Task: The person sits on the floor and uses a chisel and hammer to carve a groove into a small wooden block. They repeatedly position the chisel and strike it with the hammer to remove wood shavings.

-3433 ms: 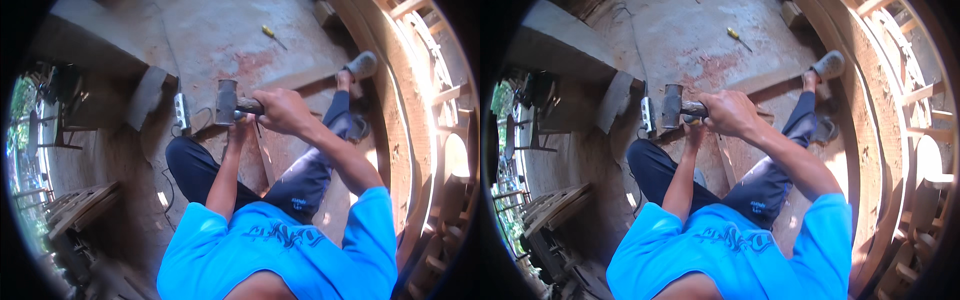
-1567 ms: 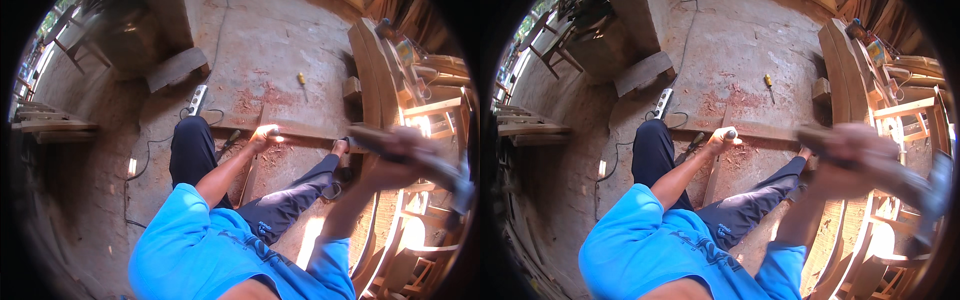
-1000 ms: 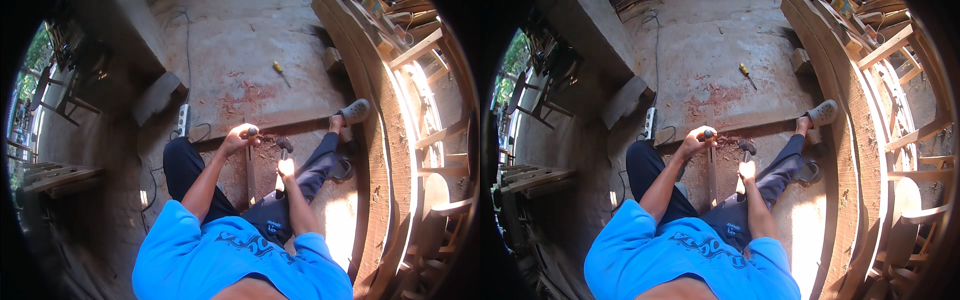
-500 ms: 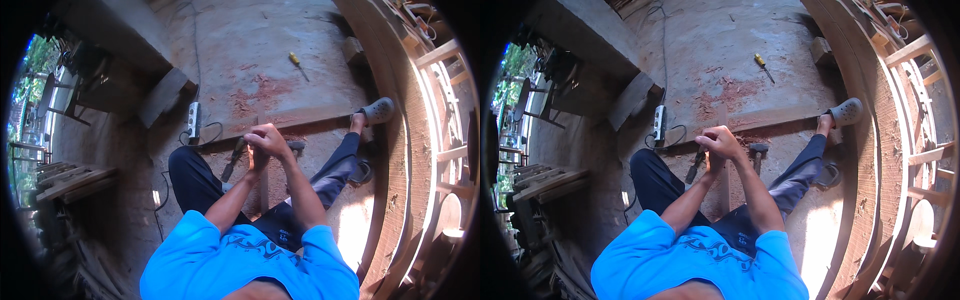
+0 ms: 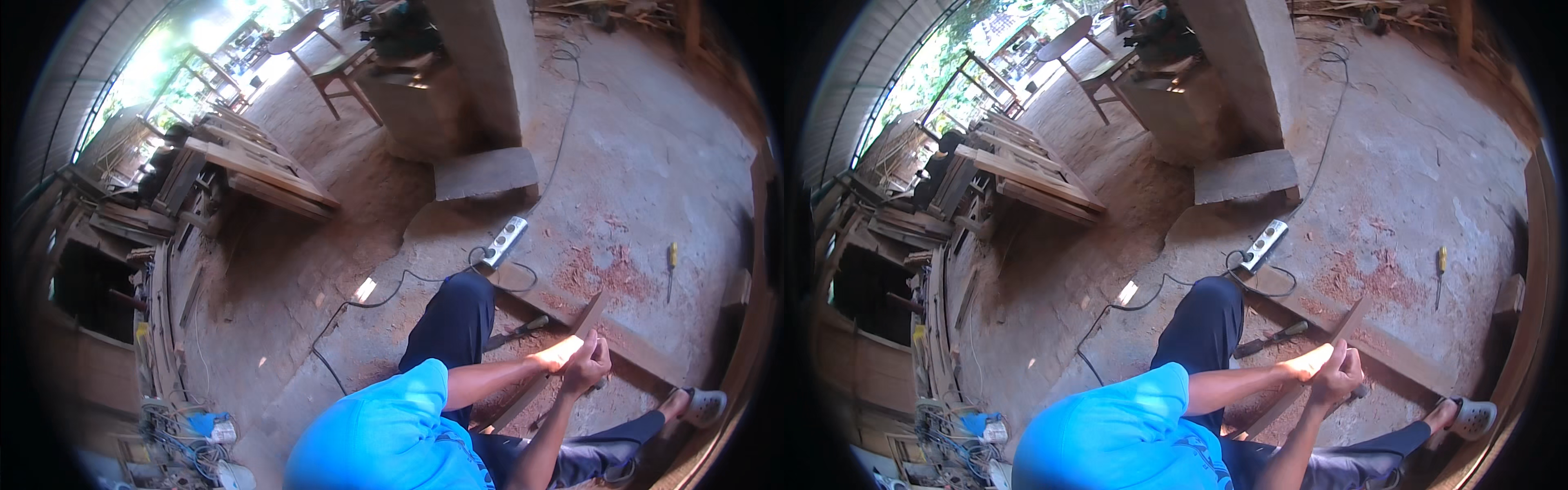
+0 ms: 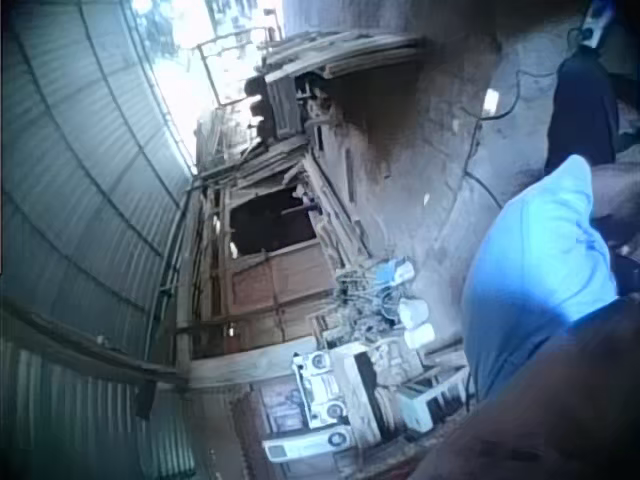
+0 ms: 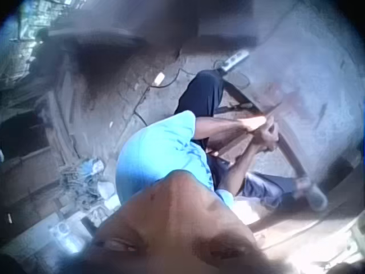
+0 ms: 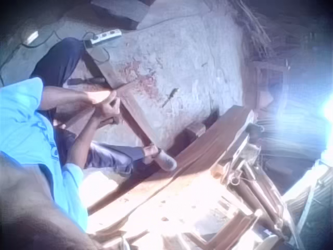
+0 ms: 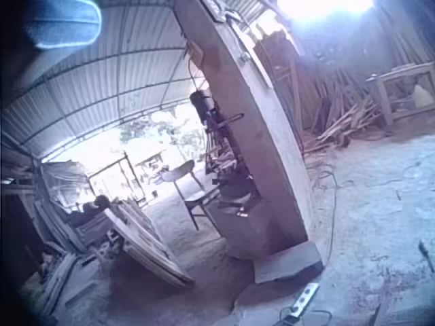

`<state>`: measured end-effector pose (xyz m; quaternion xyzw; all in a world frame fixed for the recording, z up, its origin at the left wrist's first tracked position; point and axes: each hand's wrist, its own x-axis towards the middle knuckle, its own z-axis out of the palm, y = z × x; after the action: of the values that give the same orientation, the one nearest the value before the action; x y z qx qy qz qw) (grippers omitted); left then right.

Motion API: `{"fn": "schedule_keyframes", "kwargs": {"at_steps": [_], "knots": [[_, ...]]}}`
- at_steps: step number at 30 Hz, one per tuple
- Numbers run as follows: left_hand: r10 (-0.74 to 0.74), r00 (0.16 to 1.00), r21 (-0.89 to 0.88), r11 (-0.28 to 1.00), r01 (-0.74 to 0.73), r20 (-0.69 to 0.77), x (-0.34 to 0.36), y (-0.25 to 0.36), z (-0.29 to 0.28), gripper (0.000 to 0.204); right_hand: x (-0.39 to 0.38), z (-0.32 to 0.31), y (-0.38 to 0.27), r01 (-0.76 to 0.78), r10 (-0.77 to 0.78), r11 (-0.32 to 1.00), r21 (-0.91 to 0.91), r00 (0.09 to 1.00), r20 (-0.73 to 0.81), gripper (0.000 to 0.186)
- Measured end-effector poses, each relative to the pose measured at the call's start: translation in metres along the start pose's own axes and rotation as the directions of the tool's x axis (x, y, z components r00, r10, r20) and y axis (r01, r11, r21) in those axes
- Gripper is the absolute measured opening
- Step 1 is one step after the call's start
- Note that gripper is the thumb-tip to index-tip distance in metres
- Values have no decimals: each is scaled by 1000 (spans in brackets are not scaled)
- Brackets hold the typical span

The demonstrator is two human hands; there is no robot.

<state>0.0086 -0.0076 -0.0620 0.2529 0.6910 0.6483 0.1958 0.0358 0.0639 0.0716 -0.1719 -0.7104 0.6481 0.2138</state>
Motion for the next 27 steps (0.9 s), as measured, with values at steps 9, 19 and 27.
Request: {"fn": "schedule_keyframes", "kwargs": {"at_steps": [9, 19, 27], "knots": [[-11, 948, -17, 1000, 6, -319, -13, 38, 45, 21, 28, -27, 1, -3, -26, 998, 55, 855, 518, 48], [14, 986, 74, 997, -27, 167, 13, 56, -22, 27, 4, -15, 3, 113, -128, 983, 141, 986, 105, 39], [15, 999, 2, 1000, -15, 50, 16, 54, 0, 28, 9, 0, 6, -73, 73, 997, 1, 997, -17, 47]]}}
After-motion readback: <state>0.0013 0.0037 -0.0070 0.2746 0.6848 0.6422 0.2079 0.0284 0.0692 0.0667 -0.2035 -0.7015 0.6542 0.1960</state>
